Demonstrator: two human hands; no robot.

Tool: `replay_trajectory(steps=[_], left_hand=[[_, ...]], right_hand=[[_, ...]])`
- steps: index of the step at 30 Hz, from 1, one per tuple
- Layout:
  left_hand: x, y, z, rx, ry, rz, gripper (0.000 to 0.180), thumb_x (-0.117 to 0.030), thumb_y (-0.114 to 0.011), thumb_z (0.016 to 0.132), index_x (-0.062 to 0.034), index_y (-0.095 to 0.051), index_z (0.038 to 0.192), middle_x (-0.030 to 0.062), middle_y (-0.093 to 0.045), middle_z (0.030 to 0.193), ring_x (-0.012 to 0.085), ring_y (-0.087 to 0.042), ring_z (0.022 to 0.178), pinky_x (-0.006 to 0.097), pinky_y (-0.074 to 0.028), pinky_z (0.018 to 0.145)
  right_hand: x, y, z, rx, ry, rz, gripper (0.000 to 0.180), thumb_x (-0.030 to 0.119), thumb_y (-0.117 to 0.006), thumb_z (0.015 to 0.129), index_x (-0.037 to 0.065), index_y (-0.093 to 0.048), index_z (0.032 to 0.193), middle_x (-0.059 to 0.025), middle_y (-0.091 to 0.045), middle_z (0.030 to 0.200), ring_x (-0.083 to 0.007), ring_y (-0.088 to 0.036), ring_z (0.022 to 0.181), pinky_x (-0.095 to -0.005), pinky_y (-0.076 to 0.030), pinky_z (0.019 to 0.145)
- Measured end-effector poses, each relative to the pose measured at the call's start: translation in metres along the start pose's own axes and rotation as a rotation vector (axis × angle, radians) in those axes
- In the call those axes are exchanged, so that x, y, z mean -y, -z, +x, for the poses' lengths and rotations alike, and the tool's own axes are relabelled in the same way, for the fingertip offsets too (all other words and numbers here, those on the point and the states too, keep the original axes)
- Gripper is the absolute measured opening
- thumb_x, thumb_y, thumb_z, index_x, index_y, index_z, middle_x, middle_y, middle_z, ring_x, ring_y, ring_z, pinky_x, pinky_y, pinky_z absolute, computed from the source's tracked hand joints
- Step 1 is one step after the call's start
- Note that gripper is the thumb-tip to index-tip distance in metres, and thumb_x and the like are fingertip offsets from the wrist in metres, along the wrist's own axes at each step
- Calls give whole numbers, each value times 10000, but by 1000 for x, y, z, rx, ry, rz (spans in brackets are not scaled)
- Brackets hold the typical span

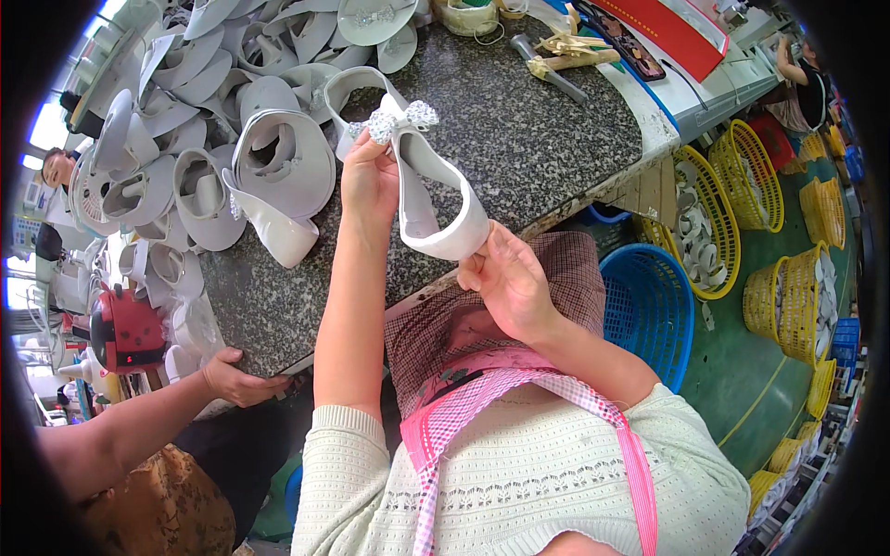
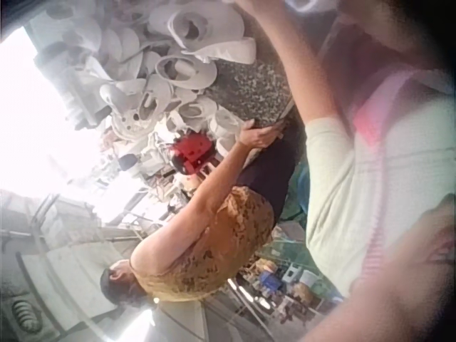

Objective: The person shapes shoe uppers by hand, pressing and folding the edges, and places the finished pieces into a basket.

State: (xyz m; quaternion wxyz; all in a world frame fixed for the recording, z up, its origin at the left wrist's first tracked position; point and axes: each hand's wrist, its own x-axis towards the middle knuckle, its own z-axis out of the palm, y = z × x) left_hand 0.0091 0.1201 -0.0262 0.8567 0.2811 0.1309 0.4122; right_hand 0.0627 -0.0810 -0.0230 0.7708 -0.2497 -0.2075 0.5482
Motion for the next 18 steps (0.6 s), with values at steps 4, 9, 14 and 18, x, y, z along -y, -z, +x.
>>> replay_trajectory(steps=[4,9,14,18], left_hand=[[8,7,6,-94,77,-31,194,-86,-456,855,32,-504,1001,130,-592,883,223,-601,774,318,-516,723],[14,-4,-6,66,275,-155,202,-94,-484,852,23,-496,1016,124,-564,817,217,-579,738,281,-507,660],[21,-13,-7,-10,269,-211,90,-103,-458,862,-23,-498,875,122,-569,767,222,-581,663,298,-520,601],[21,-16,-9,118,176,-241,371,-43,-480,819,29,-428,1180,109,-508,855,194,-519,714,302,-460,693]], right_hand=[[0,2,-2,24,53,-154,309,289,-476,894,11,-480,1028,-28,-521,821,-93,-419,640,-224,-336,593],[5,-21,-4,-14,112,-348,178,114,-530,854,-5,-501,984,18,-496,760,-38,-415,633,-198,-360,569],[3,-21,-7,35,202,-681,246,114,-593,786,1,-498,983,-11,-487,702,-67,-451,593,-223,-377,543],[5,-21,-10,40,331,-1026,291,174,-638,749,14,-500,948,-56,-478,659,-93,-471,578,-241,-380,508]])
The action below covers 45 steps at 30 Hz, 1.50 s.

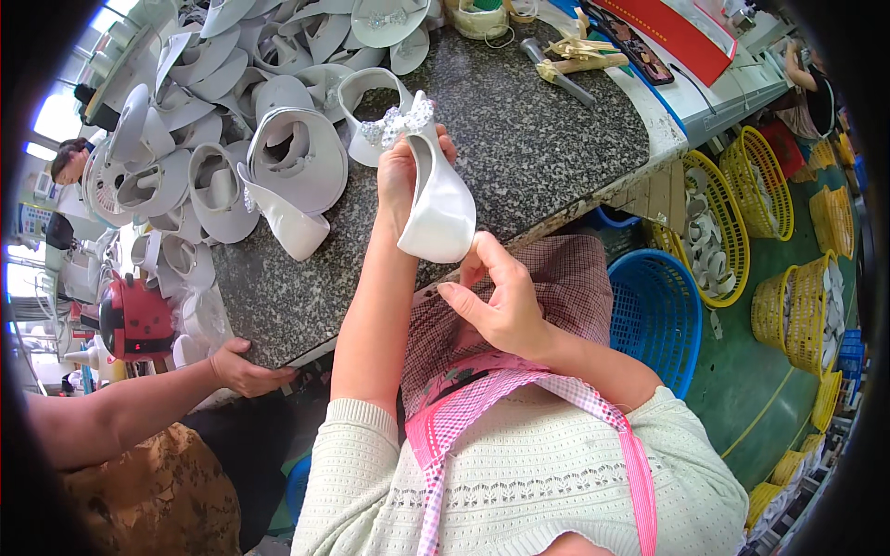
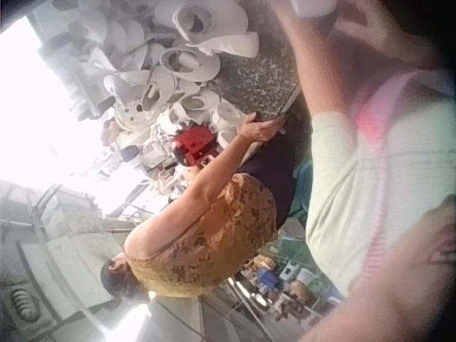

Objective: The person shapes shoe uppers by hand, pressing and folding the edges, and places the finished pieces into a basket.

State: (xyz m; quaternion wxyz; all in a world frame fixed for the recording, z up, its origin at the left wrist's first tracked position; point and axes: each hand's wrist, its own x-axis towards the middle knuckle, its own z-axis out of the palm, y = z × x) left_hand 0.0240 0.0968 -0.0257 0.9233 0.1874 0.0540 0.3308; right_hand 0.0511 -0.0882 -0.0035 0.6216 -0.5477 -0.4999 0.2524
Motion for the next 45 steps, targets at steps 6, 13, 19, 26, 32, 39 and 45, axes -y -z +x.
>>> replay_trajectory(steps=[6,13,19,26,32,39,45], left_hand=[[6,-15,-1,195,-24,-165,402,-88,-483,816,0,-420,1203,139,-509,867,214,-502,724,313,-454,713],[13,-41,15,-345,-160,453,304,7,-392,852,80,-430,1144,161,-573,951,236,-599,836,332,-523,733],[34,-58,30,-393,-84,520,348,-7,-426,843,63,-413,1184,135,-579,877,200,-603,785,315,-533,661],[56,-58,41,-185,73,694,303,-219,-516,873,16,-502,1063,78,-580,885,187,-580,794,322,-489,656],[68,-68,36,-96,164,1144,579,-490,-402,884,-128,-309,1327,123,-479,1206,237,-518,1034,380,-385,845],[-12,-18,40,-105,-508,1706,268,-167,-506,884,16,-574,1068,46,-594,994,107,-531,921,219,-394,815],[-15,-14,34,-154,-391,1579,254,-140,-532,869,17,-570,1065,52,-586,1018,112,-526,933,218,-385,837]], right_hand=[[-6,11,-4,-34,-47,79,367,332,-635,788,2,-516,893,-30,-490,625,-79,-461,540,-241,-368,478],[-23,29,19,-59,-683,1394,410,369,-505,866,29,-487,1093,-113,-555,1047,-234,-583,880,-365,-498,771],[-34,31,21,-333,-635,1526,325,251,-534,846,24,-520,1079,-160,-561,1036,-312,-573,900,-434,-495,805],[-31,59,19,-402,-499,1549,327,203,-517,849,24,-492,1121,-128,-561,1012,-250,-588,860,-375,-540,724],[-27,115,14,-609,-271,1559,285,246,-547,851,15,-525,1015,-133,-604,874,-283,-625,687,-365,-566,604],[-32,258,-26,-976,195,1223,233,216,-531,845,20,-547,971,-119,-613,857,-277,-613,721,-379,-556,631],[-35,315,-57,-1374,255,919,403,333,-534,856,28,-477,1113,-140,-575,987,-283,-591,838,-349,-542,706]])
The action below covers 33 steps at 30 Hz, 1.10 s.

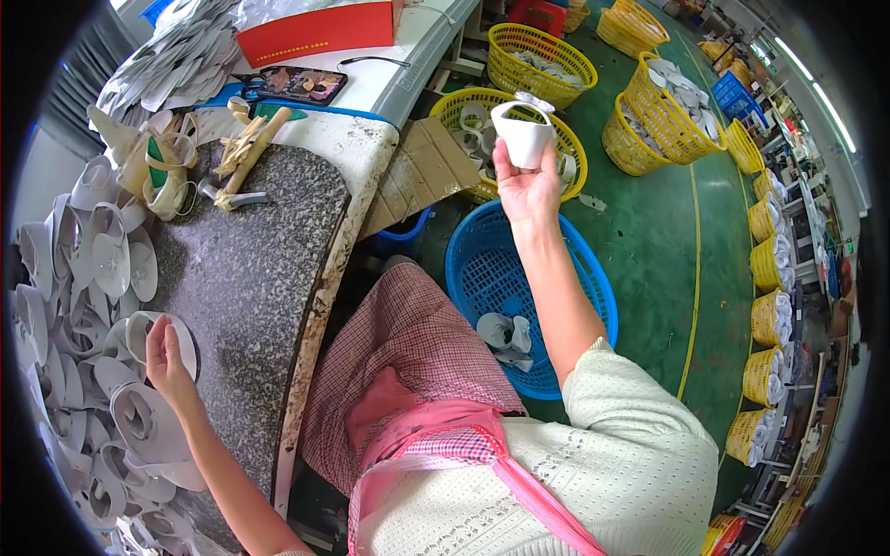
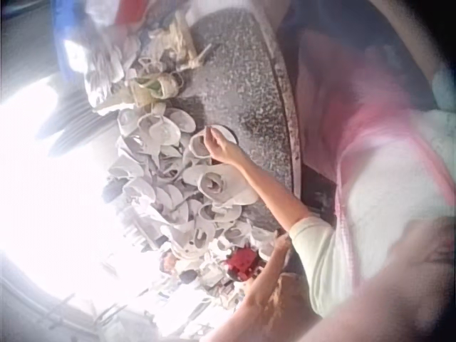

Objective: The person shapes shoe uppers by hand, pressing and folding the edges, and places the finished pieces into a basket.

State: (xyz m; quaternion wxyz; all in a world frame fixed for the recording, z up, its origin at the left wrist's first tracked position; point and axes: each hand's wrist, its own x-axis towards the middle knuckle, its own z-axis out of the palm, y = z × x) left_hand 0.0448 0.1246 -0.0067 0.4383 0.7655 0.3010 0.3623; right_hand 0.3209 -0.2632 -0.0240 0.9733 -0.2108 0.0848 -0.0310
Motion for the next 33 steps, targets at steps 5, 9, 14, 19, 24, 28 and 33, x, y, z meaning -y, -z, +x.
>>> replay_trajectory(steps=[5,9,14,19,24,28,33], left_hand=[[-5,-10,2,76,-10,7,247,-134,-537,865,16,-575,1057,48,-588,1016,99,-515,931,218,-375,848],[4,4,2,23,47,84,261,-154,-542,863,19,-579,1055,40,-591,991,86,-513,907,213,-385,826],[11,9,-2,45,104,79,259,-154,-548,860,20,-585,1048,39,-592,970,82,-517,881,212,-392,811],[20,27,0,26,94,136,257,-164,-552,859,21,-593,1033,34,-598,960,83,-523,871,206,-395,792],[-5,34,-8,-54,-158,625,334,-156,-574,831,-5,-536,1127,126,-546,1127,217,-504,1026,301,-357,886],[21,19,-10,139,-176,752,505,-186,-582,814,-79,-403,1273,174,-420,1267,313,-396,1160,379,-309,957],[24,11,-5,100,-139,885,596,-230,-631,769,-91,-381,1292,181,-430,1249,343,-390,1150,393,-304,958]], right_hand=[[11,23,30,-80,75,13,368,311,-547,850,34,-513,1089,-124,-592,1000,-285,-592,857,-368,-534,726],[14,39,47,-111,106,-13,343,254,-522,866,19,-471,1111,-136,-570,987,-279,-589,835,-353,-536,704],[17,55,72,-184,188,-19,326,225,-528,854,9,-471,1092,-127,-569,967,-270,-599,790,-357,-538,670],[16,60,89,-187,192,-96,381,297,-542,852,23,-464,1105,-138,-560,978,-297,-589,805,-357,-541,645],[49,95,171,-288,-99,-131,881,669,-390,775,46,-153,1350,-238,-241,1349,-441,-427,1112,-526,-382,917],[71,223,193,-297,-147,-413,859,514,-493,821,-2,-63,1356,-207,-161,1389,-401,-460,1102,-503,-407,900],[24,334,81,-357,-555,-1060,364,362,-611,776,23,-540,888,-137,-595,818,-286,-603,680,-362,-459,490]])
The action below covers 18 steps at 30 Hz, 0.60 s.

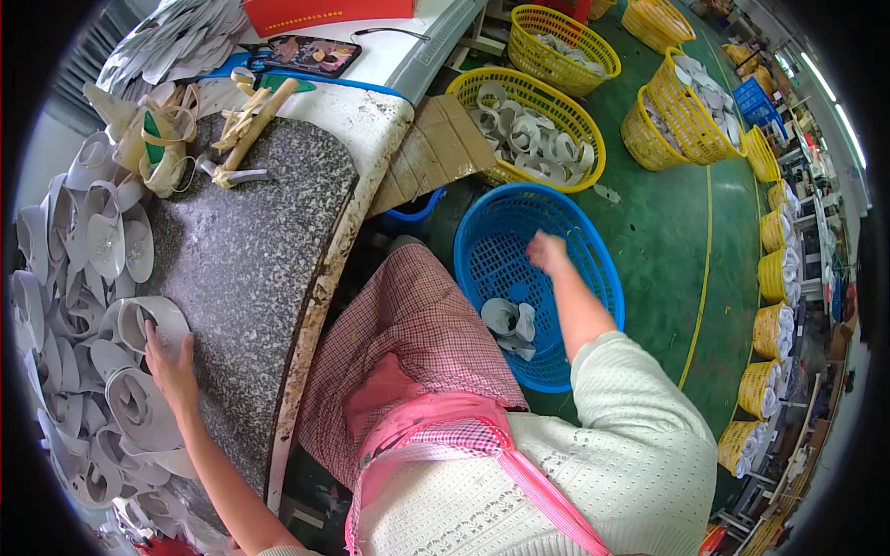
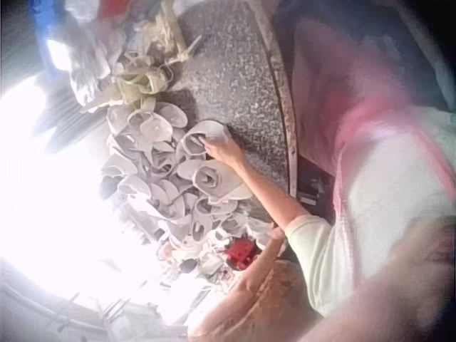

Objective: The person shapes shoe uppers by hand, pressing and folding the edges, and places the finished pieces into a basket.

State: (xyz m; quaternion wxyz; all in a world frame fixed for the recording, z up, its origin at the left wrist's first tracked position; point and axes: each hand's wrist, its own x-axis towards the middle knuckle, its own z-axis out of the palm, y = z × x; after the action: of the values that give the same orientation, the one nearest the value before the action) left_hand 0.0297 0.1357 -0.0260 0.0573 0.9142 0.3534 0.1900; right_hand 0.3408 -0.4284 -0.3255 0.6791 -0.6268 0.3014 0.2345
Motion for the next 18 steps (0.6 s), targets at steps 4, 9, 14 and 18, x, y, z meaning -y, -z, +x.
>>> replay_trajectory(steps=[4,9,14,18], left_hand=[[36,26,5,-44,77,74,634,-189,-757,617,1,-500,1164,183,-539,1093,297,-514,1010,368,-398,866],[-30,33,1,-104,-91,29,596,-294,-761,583,-46,-542,1078,162,-561,1007,322,-514,957,416,-426,802],[-63,63,-40,-176,-325,-61,692,-251,-778,518,-69,-500,1126,77,-526,939,240,-473,971,393,-370,778],[-84,68,-73,-222,-701,-27,525,-182,-687,572,-91,-549,1070,32,-508,901,185,-467,935,368,-358,774]], right_hand=[[-72,-63,-38,46,-100,-221,286,254,-595,800,38,-552,983,-127,-609,874,-256,-612,718,-347,-464,524],[-32,-73,-41,128,433,-465,178,147,-578,786,32,-630,911,-80,-629,762,-131,-576,628,-251,-464,527],[67,-179,-141,379,909,-102,217,172,-478,899,4,-573,997,-45,-585,823,-91,-539,717,-216,-451,658],[83,-270,-299,1155,791,-99,662,531,-446,845,-40,-457,1180,-98,-566,1003,-159,-551,883,-281,-446,759]])
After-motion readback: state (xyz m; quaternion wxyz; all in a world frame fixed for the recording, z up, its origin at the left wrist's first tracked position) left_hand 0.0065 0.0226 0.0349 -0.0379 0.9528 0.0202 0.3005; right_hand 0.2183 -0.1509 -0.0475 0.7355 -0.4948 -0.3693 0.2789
